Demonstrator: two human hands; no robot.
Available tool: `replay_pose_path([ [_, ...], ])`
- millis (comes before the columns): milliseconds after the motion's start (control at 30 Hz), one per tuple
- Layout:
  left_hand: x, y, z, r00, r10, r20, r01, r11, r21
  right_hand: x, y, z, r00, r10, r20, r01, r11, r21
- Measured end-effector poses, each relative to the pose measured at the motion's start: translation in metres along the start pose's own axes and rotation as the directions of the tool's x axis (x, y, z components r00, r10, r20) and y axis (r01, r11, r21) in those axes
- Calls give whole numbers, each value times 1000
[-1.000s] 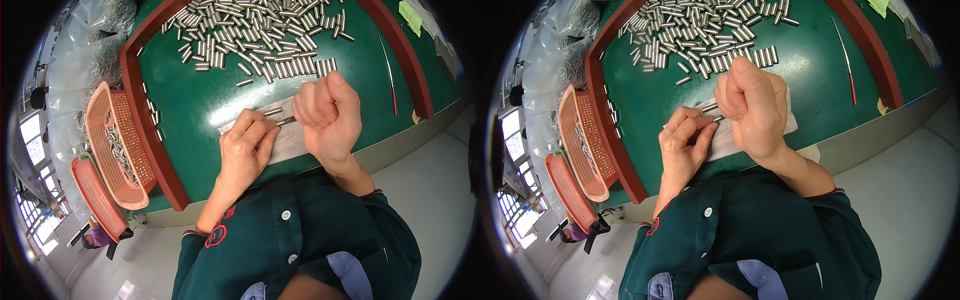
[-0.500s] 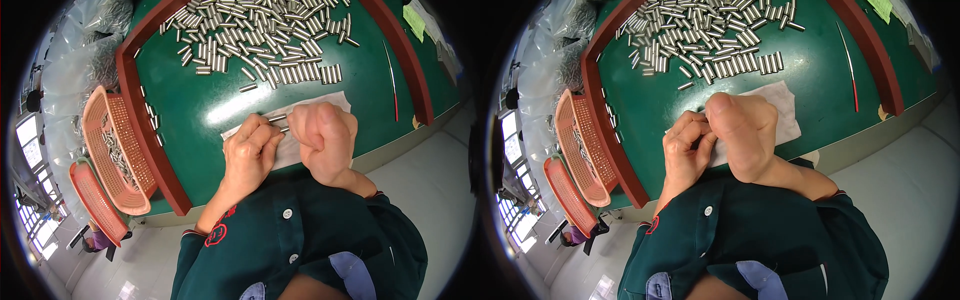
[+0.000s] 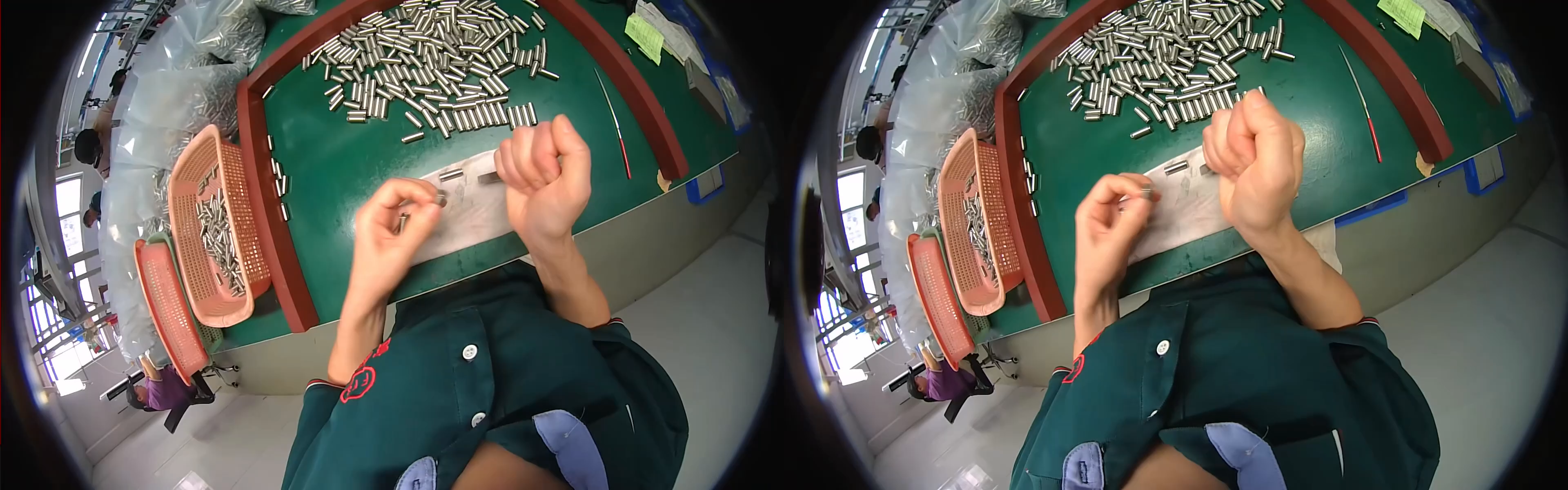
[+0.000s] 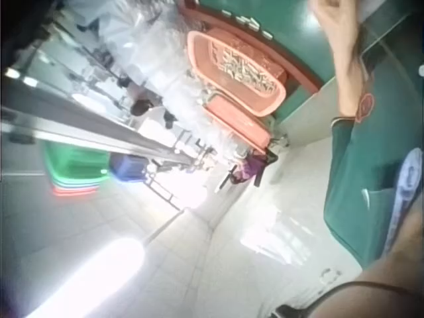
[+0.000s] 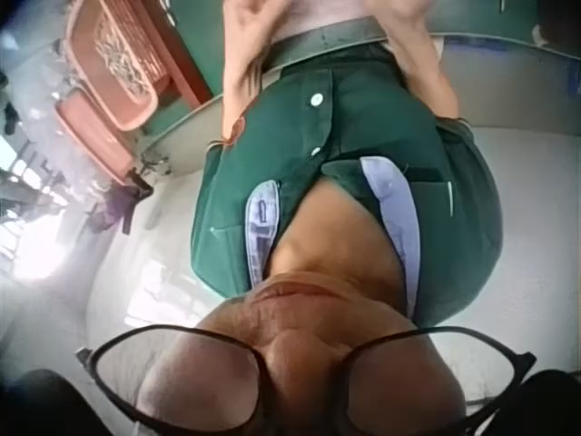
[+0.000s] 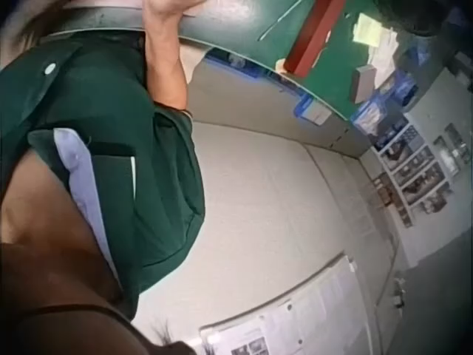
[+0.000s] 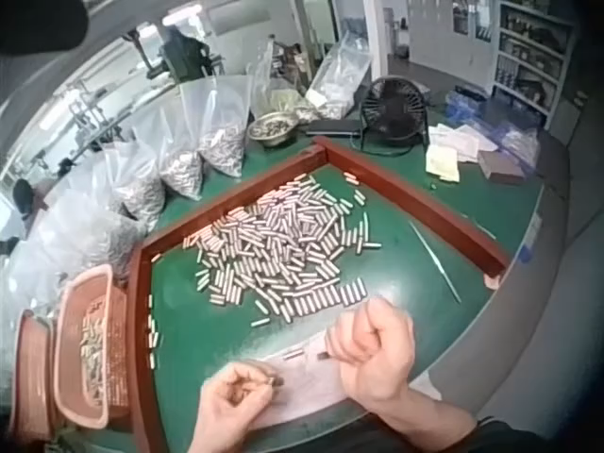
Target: The recorder is assembling small metal cylinders by inserting components using a thin hand tool.
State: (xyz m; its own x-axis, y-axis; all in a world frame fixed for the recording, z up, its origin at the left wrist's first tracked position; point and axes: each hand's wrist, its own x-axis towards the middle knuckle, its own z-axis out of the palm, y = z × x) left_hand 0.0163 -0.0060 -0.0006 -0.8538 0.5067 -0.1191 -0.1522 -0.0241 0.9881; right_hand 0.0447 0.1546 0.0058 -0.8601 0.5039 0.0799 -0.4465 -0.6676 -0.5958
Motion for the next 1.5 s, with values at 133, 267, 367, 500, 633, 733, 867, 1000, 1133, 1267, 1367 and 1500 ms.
replay_pose_path([
  [133,5,9,-19,980,-59,192,166,774,-611,7,-2,-4,1000,19,-16,-21,996,-89],
  [267,16,11,-14,989,-134,63,148,912,-381,11,0,-3,997,48,-54,-52,995,-82],
  [367,24,8,3,992,100,-71,-57,888,456,14,3,1,997,56,-44,-60,994,-88],
  [500,27,2,13,967,247,60,-198,584,787,15,6,4,997,68,-42,-72,992,-107],
  [633,23,1,17,977,199,75,-183,608,773,15,7,1,996,77,-50,-82,991,-105],
  [733,24,1,17,978,192,76,-180,611,771,13,8,1,990,136,-46,-139,989,-53],
  [867,25,2,17,981,178,73,-169,613,772,13,8,1,989,139,-54,-143,988,-65],
  [1000,25,1,16,982,176,66,-162,617,770,13,9,-1,987,151,-58,-153,988,-31],
  [1133,25,-1,14,983,169,70,-161,621,767,14,10,-1,988,155,-24,-156,987,-33],
  [1267,25,-1,15,983,172,60,-154,616,772,14,8,0,986,164,-20,-165,986,-35],
  [1367,25,-5,13,976,202,85,-193,611,767,15,9,1,986,163,-15,-164,986,-29],
  [1500,25,-8,13,970,228,88,-216,630,746,15,10,1,987,162,-18,-163,983,-79],
])
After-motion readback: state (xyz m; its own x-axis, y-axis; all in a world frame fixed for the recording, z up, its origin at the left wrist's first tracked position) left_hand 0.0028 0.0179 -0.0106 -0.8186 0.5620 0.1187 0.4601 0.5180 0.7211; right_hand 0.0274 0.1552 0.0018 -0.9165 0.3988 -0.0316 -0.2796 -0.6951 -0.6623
